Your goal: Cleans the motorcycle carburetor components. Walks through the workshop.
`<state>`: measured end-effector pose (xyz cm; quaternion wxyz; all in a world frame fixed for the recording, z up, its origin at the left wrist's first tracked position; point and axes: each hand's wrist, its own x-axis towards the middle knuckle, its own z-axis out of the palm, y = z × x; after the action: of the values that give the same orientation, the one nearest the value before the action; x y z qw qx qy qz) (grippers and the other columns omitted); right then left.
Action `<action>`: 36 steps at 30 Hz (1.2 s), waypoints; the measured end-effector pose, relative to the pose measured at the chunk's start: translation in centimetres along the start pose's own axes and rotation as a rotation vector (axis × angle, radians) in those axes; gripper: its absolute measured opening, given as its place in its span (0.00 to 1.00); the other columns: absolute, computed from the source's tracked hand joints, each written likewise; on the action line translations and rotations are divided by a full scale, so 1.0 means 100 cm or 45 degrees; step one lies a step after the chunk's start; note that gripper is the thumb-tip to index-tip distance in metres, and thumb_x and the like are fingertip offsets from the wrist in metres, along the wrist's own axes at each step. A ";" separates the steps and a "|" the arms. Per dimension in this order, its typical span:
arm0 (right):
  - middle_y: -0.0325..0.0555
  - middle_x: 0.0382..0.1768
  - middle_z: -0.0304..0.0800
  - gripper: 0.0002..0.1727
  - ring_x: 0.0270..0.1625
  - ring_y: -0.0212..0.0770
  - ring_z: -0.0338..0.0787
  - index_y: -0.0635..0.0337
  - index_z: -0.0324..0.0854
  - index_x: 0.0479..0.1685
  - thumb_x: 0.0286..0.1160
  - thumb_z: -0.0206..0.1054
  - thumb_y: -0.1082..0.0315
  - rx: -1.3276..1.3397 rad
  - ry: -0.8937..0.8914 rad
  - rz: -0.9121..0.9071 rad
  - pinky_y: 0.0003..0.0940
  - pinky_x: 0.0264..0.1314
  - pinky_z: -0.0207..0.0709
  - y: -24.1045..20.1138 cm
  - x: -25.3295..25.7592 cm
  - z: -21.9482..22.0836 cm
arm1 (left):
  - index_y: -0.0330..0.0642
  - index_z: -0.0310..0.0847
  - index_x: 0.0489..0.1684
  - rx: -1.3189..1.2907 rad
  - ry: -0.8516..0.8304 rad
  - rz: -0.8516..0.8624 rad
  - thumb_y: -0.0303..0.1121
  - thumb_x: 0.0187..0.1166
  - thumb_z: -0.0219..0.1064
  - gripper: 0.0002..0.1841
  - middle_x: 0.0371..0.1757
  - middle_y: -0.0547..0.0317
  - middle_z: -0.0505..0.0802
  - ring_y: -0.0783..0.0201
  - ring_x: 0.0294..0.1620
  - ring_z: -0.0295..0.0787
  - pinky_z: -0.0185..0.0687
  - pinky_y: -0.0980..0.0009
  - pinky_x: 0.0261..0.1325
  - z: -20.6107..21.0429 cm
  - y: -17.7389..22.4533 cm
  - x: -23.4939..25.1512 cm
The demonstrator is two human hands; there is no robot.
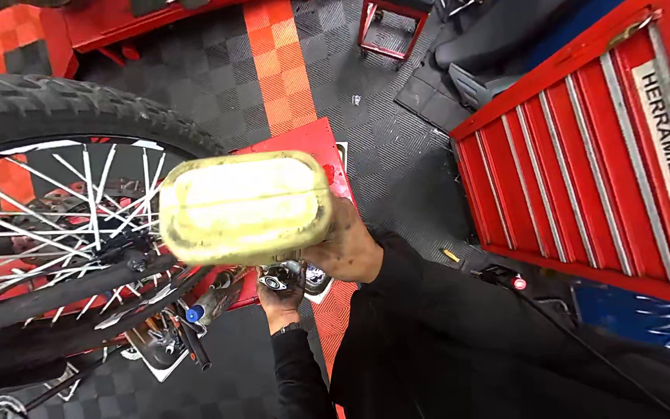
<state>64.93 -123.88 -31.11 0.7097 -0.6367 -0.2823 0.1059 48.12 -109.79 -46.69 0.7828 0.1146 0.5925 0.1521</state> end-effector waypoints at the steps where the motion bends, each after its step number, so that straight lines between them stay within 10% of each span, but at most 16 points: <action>1: 0.46 0.47 0.95 0.35 0.53 0.34 0.94 0.68 0.79 0.62 0.51 0.89 0.66 0.025 0.002 0.019 0.36 0.62 0.89 0.002 0.000 -0.001 | 0.51 0.78 0.58 -0.003 0.000 -0.007 0.73 0.76 0.51 0.35 0.53 0.51 0.92 0.49 0.54 0.92 0.88 0.41 0.55 -0.001 0.000 0.000; 14: 0.45 0.49 0.95 0.38 0.54 0.36 0.95 0.66 0.78 0.64 0.48 0.91 0.68 0.100 0.051 0.030 0.40 0.63 0.91 0.009 0.016 -0.004 | 0.49 0.73 0.74 0.057 -0.068 0.043 0.62 0.84 0.55 0.31 0.64 0.43 0.89 0.42 0.63 0.89 0.85 0.36 0.62 -0.010 0.012 -0.007; 22: 0.46 0.50 0.94 0.38 0.55 0.36 0.94 0.67 0.77 0.65 0.49 0.90 0.71 0.185 -0.017 0.037 0.37 0.65 0.90 0.006 0.022 -0.016 | 0.34 0.84 0.56 0.735 -0.041 0.377 0.35 0.86 0.63 0.14 0.43 0.47 0.94 0.59 0.42 0.92 0.90 0.61 0.47 -0.011 0.010 -0.009; 28: 0.45 0.50 0.94 0.37 0.56 0.36 0.94 0.65 0.77 0.64 0.49 0.90 0.70 0.156 -0.015 0.063 0.38 0.66 0.89 0.012 0.025 -0.025 | 0.30 0.86 0.60 1.315 0.160 0.610 0.38 0.72 0.80 0.24 0.50 0.42 0.93 0.55 0.47 0.90 0.87 0.57 0.52 0.006 0.008 -0.024; 36: 0.45 0.52 0.94 0.38 0.57 0.35 0.93 0.65 0.77 0.66 0.50 0.90 0.68 0.265 -0.159 0.110 0.36 0.68 0.89 0.015 0.019 -0.027 | 0.33 0.85 0.45 0.837 0.236 0.427 0.33 0.82 0.66 0.10 0.35 0.49 0.90 0.59 0.34 0.87 0.85 0.61 0.38 0.012 -0.007 -0.003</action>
<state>68.26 -124.89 -32.10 0.7479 -0.5632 -0.2857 0.2045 49.31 -110.61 -46.31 0.6115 0.4408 0.6510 0.0897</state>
